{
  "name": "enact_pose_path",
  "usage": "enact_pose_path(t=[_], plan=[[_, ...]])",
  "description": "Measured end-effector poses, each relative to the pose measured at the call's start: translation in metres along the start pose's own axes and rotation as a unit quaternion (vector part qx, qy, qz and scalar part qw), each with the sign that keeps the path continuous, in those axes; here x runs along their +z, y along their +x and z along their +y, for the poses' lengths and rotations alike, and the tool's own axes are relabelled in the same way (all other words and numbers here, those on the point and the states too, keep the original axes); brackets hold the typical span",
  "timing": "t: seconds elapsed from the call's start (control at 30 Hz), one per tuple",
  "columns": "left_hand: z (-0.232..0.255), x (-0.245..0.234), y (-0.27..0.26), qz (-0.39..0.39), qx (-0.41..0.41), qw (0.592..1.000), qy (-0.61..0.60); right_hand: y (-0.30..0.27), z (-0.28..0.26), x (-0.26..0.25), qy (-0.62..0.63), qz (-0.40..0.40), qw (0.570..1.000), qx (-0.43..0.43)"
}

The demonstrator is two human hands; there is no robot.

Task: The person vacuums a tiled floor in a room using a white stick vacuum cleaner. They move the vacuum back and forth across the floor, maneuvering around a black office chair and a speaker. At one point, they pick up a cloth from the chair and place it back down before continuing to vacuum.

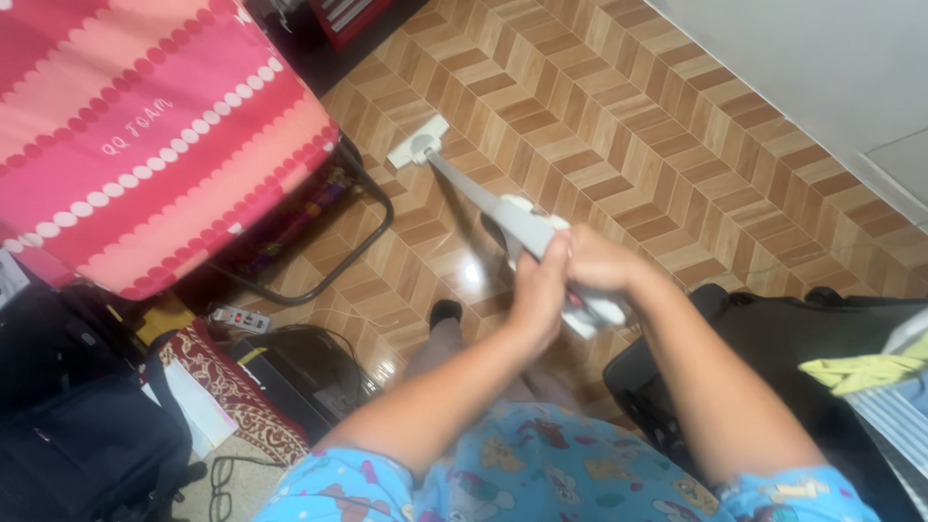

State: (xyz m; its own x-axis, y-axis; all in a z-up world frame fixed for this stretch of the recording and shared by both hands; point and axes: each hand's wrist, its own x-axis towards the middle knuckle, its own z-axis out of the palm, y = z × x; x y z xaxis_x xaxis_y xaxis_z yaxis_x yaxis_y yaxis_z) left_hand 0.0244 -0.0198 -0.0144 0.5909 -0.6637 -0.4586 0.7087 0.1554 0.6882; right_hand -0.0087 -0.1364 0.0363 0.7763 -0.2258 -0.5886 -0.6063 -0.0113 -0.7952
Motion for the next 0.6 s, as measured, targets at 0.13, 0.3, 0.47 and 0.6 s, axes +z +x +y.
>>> enact_pose_path(t=[0.13,0.3,0.47,0.6], plan=[[0.019,-0.025,0.069,0.018,0.033,0.999,0.015,0.078,-0.012,-0.009,-0.009,-0.032,0.999,-0.002],[0.057,-0.066,0.128,0.028,0.065,0.997,0.008,0.156,-0.049,0.002,0.004,-0.069,0.998,-0.006],[0.089,-0.094,0.184,0.038,0.096,0.995,-0.015,0.224,-0.077,0.006,-0.004,-0.098,0.995,-0.013],[0.108,-0.112,0.220,0.054,0.094,0.994,-0.003,0.262,-0.091,0.010,0.007,-0.094,0.996,-0.005]])
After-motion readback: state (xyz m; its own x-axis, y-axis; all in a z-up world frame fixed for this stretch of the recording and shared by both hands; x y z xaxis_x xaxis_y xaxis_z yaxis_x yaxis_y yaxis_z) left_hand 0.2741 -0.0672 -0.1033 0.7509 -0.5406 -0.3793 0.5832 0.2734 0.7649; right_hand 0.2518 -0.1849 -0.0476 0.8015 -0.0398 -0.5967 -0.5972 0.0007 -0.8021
